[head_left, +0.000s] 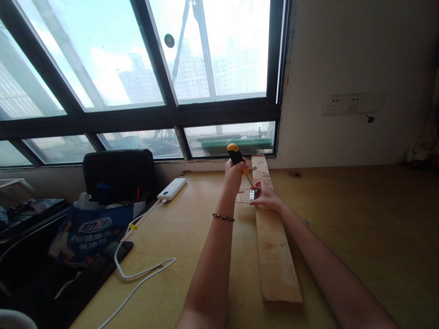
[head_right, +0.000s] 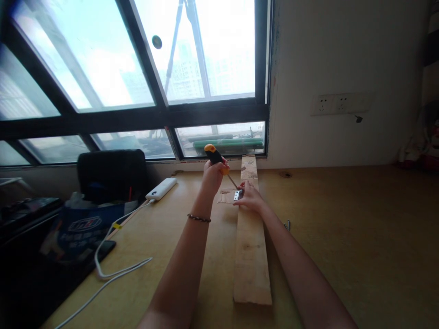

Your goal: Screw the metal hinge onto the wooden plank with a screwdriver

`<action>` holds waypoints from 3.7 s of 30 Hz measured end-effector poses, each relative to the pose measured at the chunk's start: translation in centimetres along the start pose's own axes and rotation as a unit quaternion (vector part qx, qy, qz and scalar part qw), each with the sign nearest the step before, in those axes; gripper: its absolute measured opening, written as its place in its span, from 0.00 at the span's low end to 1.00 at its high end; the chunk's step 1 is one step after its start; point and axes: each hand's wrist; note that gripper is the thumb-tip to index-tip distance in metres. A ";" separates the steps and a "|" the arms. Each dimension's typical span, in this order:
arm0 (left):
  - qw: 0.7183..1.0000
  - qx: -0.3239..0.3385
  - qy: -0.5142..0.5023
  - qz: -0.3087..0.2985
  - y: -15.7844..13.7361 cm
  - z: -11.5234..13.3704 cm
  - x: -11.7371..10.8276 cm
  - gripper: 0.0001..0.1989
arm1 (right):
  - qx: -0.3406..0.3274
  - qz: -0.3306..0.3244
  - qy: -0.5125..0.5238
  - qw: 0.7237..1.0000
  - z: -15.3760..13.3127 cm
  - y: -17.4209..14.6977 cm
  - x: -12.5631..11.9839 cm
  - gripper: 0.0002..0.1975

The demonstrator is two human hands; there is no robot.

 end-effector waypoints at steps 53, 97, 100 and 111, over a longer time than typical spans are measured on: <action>0.995 0.014 -0.096 0.033 -0.2 0.9 -0.5 0.06 | -0.016 0.086 0.045 0.995 -1.0 -2.5 -1.5 0.42; 0.983 0.084 0.146 0.067 0.0 -1.5 0.8 0.18 | 0.004 0.067 0.034 0.997 -1.2 -2.5 -1.9 0.34; 0.976 0.099 0.175 0.084 -0.1 -0.9 0.8 0.19 | 0.003 0.067 0.037 0.997 -1.1 -2.5 -1.8 0.35; 0.973 0.086 0.196 0.086 -0.1 -0.8 -0.2 0.24 | -0.001 0.069 0.036 0.997 -1.1 -2.5 -1.9 0.35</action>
Point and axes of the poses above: each hand's wrist, its own y-axis towards the middle knuckle, its own x-axis out of the palm, z = x × y, and after that the axes turned 6 degrees about -x, right-handed
